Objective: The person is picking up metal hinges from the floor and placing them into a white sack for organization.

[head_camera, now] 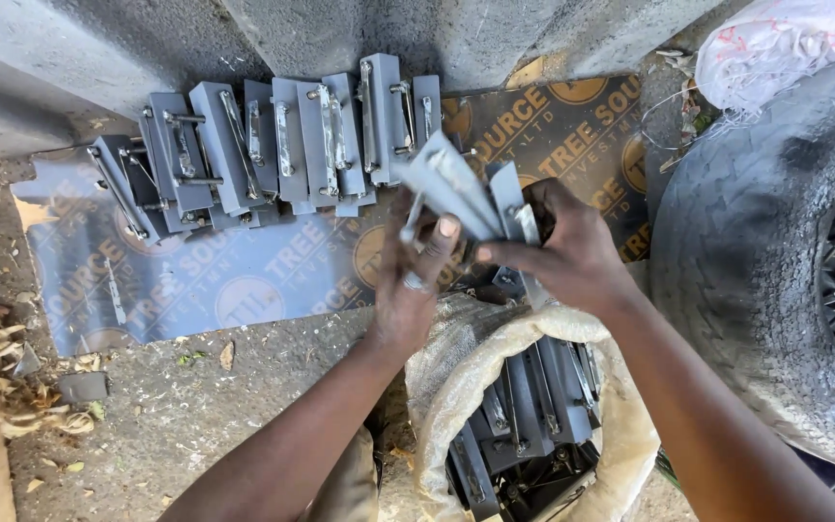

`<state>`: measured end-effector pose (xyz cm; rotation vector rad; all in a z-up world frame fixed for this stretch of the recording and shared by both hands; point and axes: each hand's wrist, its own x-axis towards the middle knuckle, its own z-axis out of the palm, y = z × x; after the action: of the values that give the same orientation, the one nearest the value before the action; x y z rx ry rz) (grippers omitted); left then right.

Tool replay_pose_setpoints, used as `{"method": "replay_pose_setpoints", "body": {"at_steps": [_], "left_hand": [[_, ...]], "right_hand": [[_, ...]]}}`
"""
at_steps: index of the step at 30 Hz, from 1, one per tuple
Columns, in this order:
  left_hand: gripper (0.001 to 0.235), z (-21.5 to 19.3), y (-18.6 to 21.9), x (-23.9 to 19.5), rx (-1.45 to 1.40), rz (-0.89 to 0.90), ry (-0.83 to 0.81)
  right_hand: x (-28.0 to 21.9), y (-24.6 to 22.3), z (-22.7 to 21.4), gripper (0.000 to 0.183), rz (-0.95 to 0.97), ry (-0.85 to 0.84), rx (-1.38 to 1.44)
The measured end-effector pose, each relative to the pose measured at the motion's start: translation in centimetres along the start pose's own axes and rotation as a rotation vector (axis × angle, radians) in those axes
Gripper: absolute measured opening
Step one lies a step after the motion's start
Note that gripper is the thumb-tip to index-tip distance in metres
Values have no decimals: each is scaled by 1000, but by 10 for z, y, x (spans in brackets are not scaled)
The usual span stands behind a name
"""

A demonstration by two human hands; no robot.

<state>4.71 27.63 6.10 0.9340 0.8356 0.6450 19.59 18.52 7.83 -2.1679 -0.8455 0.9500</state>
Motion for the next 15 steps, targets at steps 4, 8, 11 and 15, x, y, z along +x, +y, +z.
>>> {"method": "replay_pose_setpoints", "body": {"at_steps": [4, 8, 11, 15], "left_hand": [[58, 4, -4, -6, -262, -150, 80], [46, -27, -39, 3, -350, -255, 174], [44, -19, -29, -4, -410, -341, 173], [64, 3, 10, -19, -281, -390, 126]], "right_hand": [[-30, 6, 16, 61, -58, 59, 148], [-53, 14, 29, 32, 89, 138, 805], [-75, 2, 19, 39, 290, 234, 976], [-74, -13, 20, 71, 479, 30, 1043]]}}
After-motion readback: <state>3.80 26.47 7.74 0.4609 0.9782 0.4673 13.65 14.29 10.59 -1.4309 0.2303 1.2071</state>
